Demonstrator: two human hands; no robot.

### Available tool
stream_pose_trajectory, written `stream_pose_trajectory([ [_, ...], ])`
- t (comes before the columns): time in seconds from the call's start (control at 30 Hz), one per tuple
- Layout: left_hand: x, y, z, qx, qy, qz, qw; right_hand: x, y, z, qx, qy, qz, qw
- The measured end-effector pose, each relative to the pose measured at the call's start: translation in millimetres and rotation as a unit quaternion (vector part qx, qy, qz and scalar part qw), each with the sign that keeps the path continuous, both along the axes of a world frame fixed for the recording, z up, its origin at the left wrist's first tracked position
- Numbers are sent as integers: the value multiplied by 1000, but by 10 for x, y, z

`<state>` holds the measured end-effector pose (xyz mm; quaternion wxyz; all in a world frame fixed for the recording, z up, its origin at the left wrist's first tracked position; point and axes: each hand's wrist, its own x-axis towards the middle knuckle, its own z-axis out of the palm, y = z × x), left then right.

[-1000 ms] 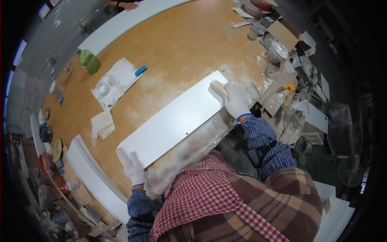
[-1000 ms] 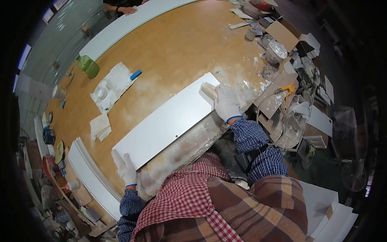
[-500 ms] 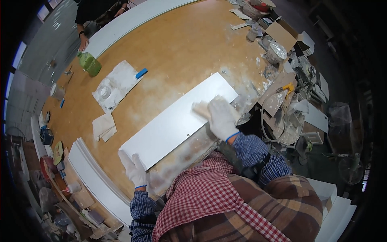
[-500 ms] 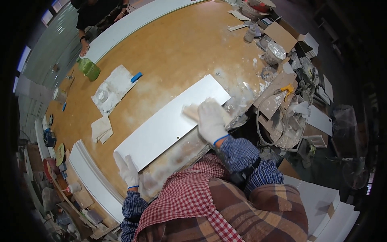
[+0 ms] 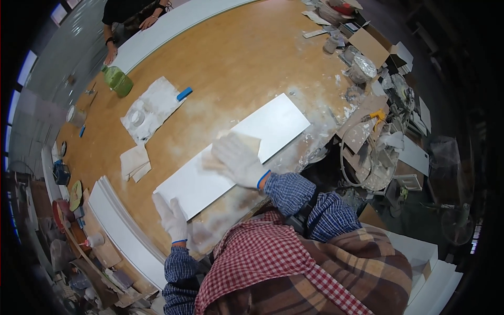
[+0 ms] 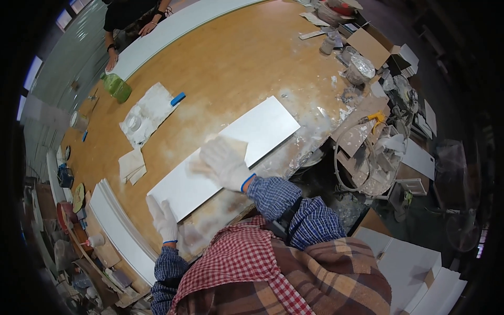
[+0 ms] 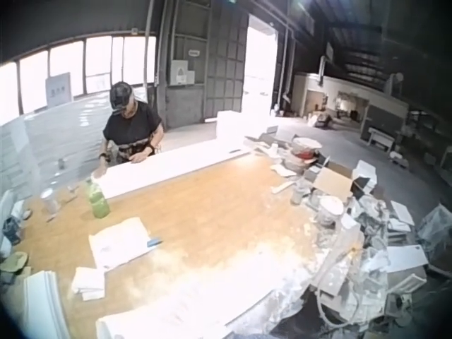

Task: The recorder wipes down white furniture panels with a cloth and cleaning liquid at a workshop table.

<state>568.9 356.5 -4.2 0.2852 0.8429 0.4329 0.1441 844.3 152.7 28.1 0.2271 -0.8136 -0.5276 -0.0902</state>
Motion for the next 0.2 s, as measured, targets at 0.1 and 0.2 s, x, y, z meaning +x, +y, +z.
stream_pose_trajectory([
  [0.1, 161, -86, 136, 2, 40, -14, 999, 28, -296, 30, 81, 3, 91, 993],
  [0.2, 185, 28, -145, -42, -13, -6, 999, 703, -848, 274, -62, -71, -19, 995],
])
